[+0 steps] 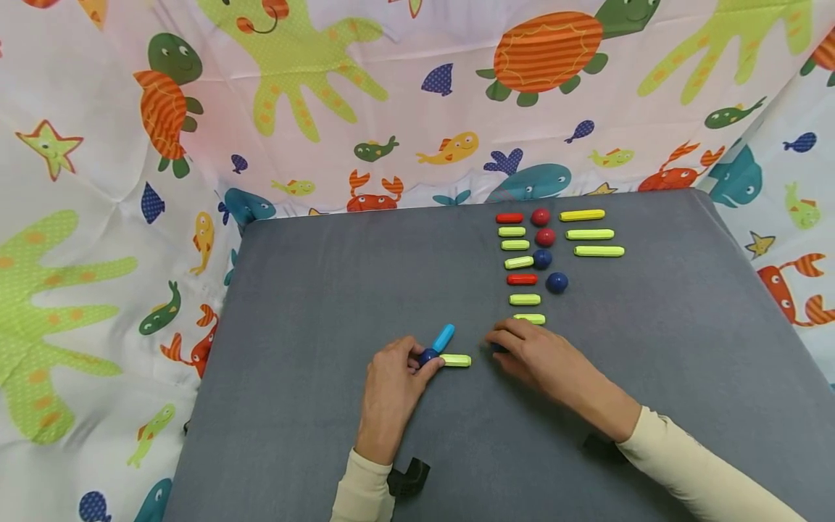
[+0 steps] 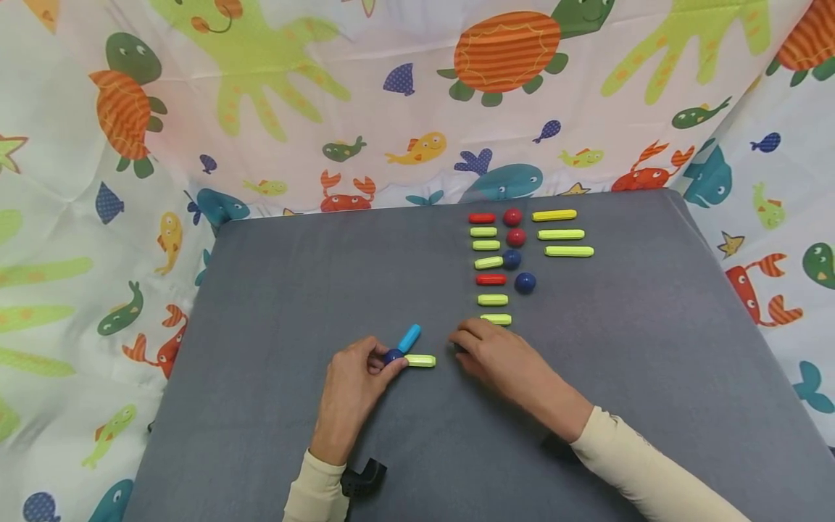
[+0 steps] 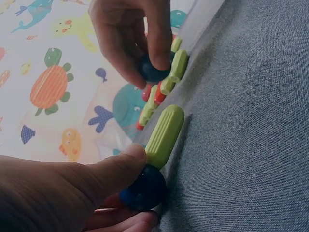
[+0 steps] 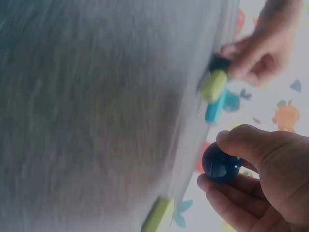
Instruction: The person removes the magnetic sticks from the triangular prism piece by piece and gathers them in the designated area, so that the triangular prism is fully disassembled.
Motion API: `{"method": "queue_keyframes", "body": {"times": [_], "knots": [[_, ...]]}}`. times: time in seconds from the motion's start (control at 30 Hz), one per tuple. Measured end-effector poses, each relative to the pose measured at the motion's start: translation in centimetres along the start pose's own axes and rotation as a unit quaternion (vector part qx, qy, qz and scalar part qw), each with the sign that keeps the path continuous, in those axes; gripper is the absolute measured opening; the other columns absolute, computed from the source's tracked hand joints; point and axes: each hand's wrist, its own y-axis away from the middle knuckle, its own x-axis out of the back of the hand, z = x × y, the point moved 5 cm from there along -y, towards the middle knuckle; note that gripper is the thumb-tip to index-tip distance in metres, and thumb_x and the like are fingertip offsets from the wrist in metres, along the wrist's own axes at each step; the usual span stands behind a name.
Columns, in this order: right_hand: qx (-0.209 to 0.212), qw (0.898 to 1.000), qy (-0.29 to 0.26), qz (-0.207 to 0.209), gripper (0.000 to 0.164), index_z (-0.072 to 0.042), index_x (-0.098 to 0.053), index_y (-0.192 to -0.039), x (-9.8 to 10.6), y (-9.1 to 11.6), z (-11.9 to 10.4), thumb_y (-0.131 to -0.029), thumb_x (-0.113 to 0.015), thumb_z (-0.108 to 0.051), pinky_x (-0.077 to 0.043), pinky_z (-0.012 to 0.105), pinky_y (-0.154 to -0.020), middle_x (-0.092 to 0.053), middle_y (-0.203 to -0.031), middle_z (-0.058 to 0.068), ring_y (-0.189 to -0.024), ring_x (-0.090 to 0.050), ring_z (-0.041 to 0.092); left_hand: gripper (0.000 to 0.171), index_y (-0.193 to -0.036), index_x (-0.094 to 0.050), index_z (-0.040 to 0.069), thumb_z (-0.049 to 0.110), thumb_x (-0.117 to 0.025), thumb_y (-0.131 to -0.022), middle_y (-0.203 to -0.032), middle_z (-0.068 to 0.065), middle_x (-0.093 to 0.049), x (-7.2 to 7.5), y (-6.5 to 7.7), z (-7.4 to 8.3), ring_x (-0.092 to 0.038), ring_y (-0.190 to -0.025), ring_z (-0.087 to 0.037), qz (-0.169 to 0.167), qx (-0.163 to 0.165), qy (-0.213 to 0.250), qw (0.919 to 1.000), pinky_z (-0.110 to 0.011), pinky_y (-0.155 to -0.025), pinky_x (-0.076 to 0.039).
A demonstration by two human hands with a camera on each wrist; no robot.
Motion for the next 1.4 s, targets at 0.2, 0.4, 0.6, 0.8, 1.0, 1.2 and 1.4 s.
{"method": "queue_keyframes", "body": {"times": [0.2,0.4,0.6,0.8,1.0,1.2,1.4], "knots": [[-0.03,0.999,-0.003,0.026,0.04,-0.007,-0.074,-0.121,2.0,0.7,2.2,-0.084,-0.09,-0.008,-0.062,0.043,-0.086,-0.068,-0.117,0.007,-0.104,-0.069,0.022,0.028,-0.094,-0.075,0.011,0.033,-0.091,-0.086,-0.084,-0.003,-0.071,0.0,0.0,0.0,-0.067,-0.072,-0.01,0.001,0.0,-0.001,1.0,-0.027,-0.063,-0.057],[-0.053,0.997,0.004,0.054,0.043,-0.005,-0.073,-0.121,3.3,1.5,4.3,-0.081,-0.091,-0.003,-0.062,0.044,-0.078,-0.068,-0.114,0.008,-0.096,-0.069,0.021,0.028,-0.093,-0.075,0.01,0.031,-0.092,-0.085,-0.083,-0.003,-0.071,0.1,0.0,0.0,-0.069,-0.072,-0.013,0.005,-0.008,0.001,1.0,-0.028,-0.062,-0.057],[-0.074,0.995,0.01,0.06,0.045,-0.004,-0.072,-0.12,3.8,2.3,5.7,-0.079,-0.092,0.0,-0.062,0.048,-0.079,-0.069,-0.111,0.01,-0.097,-0.069,0.025,0.028,-0.093,-0.075,0.009,0.03,-0.092,-0.084,-0.083,-0.004,-0.071,0.1,-0.1,0.1,-0.07,-0.072,-0.015,0.007,-0.011,0.002,0.9999,-0.029,-0.062,-0.058],[-0.103,0.993,0.012,0.047,0.047,-0.002,-0.071,-0.123,3.9,2.8,6.7,-0.081,-0.091,-0.001,-0.062,0.05,-0.081,-0.07,-0.115,0.012,-0.099,-0.069,0.027,0.028,-0.093,-0.075,0.009,0.03,-0.092,-0.085,-0.084,-0.005,-0.071,0.1,-0.1,0.0,-0.071,-0.073,-0.017,0.007,-0.015,0.004,0.9998,-0.03,-0.063,-0.058],[-0.127,0.991,0.021,0.039,0.045,-0.001,-0.07,-0.125,3.8,3.3,7.7,-0.084,-0.089,-0.002,-0.061,0.051,-0.082,-0.071,-0.116,0.014,-0.101,-0.071,0.028,0.028,-0.093,-0.075,0.009,0.029,-0.092,-0.085,-0.084,-0.004,-0.072,0.2,-0.1,0.1,-0.07,-0.073,-0.016,0.009,-0.019,0.007,0.9998,-0.029,-0.063,-0.058],[-0.145,0.989,0.031,0.029,0.043,-0.002,-0.07,-0.126,3.5,3.7,8.7,-0.087,-0.088,-0.005,-0.061,0.053,-0.081,-0.071,-0.119,0.016,-0.103,-0.072,0.031,0.028,-0.093,-0.075,0.009,0.029,-0.092,-0.085,-0.084,-0.004,-0.072,0.2,0.0,0.1,-0.07,-0.073,-0.014,0.006,-0.016,0.007,0.9998,-0.029,-0.062,-0.058],[-0.146,0.988,0.031,0.03,0.042,-0.001,-0.069,-0.126,3.1,3.9,9.4,-0.088,-0.087,-0.005,-0.061,0.054,-0.082,-0.072,-0.118,0.017,-0.102,-0.072,0.032,0.029,-0.093,-0.074,0.009,0.029,-0.092,-0.084,-0.084,-0.005,-0.072,0.1,0.0,0.0,-0.07,-0.073,-0.014,0.006,-0.015,0.005,0.9999,-0.029,-0.063,-0.058]]}}
